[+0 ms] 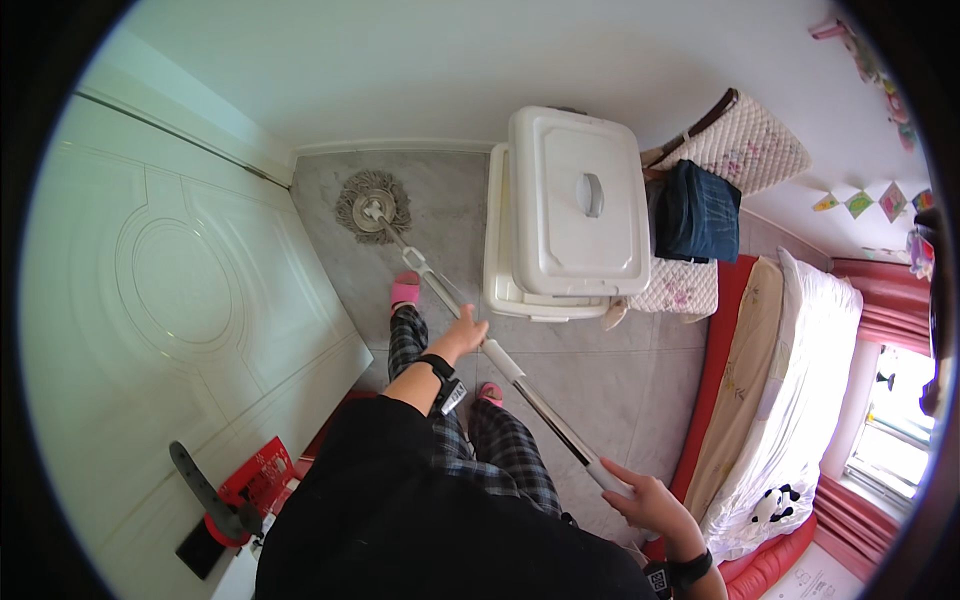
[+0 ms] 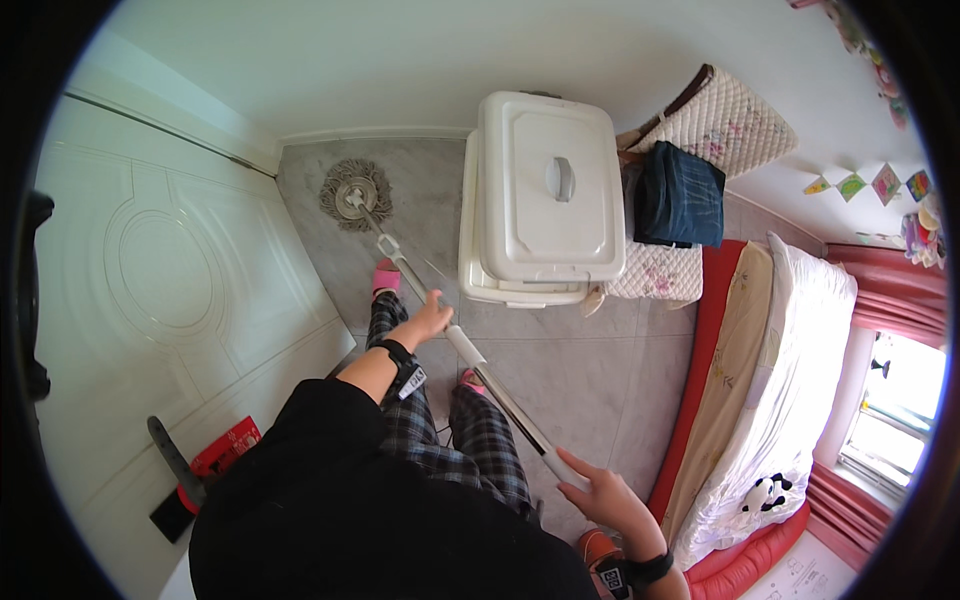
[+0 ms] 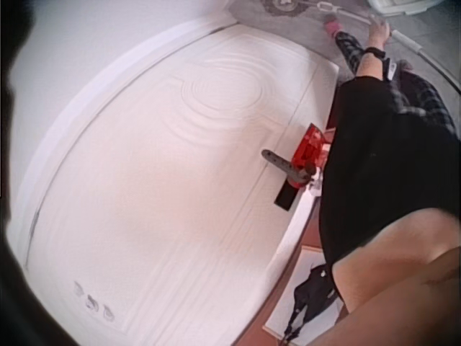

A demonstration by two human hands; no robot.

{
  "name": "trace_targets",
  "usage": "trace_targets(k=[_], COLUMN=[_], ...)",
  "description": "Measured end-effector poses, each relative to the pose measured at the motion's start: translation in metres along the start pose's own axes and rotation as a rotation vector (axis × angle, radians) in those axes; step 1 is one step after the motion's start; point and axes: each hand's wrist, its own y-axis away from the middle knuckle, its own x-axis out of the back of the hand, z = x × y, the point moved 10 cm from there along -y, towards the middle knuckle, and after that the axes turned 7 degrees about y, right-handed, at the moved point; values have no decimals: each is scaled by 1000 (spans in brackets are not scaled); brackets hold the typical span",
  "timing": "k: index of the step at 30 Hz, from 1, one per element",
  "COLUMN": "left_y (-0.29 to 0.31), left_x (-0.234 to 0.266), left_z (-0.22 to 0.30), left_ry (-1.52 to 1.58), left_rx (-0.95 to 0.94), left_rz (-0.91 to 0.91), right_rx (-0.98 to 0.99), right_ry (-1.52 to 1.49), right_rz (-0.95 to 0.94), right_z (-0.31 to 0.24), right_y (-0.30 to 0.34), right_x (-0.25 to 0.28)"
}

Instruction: The person mops the bedroom floor using a spin mop, moving around furniture and repeatedly lifting the mop head to inspect it. The person also opens the door to mop the threshold area before returning to the room.

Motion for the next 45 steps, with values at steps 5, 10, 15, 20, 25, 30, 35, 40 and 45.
trace_targets(k=[5, 10, 15, 20, 25, 30, 35, 40, 45], left_y=[98, 199, 227, 225, 213, 229, 205, 182, 150], left_x=[-232, -360, -318, -153, -197, -298, -292, -187, -18], left_z=[-24, -34, -51, -125, -148, -150, -121, -95, -44], left_ry=[-186, -205, -75, -151, -64, 566, 1061, 1010, 975], left_rx=[-75, -69, -86, 133, 293, 686, 528, 383, 167], left_rz=[-353, -722, -751, -336, -320, -354, -185, 108, 424], right_rx=[-142, -318, -266, -177, -175, -48, -14, -65, -16], right_ry=[-17, -81, 73, 133, 138, 36, 54, -6, -30], right_rz=[129, 141, 257, 390, 365, 243, 248, 203, 154], right_z=[156, 235, 270, 298, 298, 261, 226, 157, 57], right_y=[123, 222, 229, 195, 198, 204, 187, 157, 86], right_x=[1, -7, -2, 12, -45, -110, -138, -114, -105])
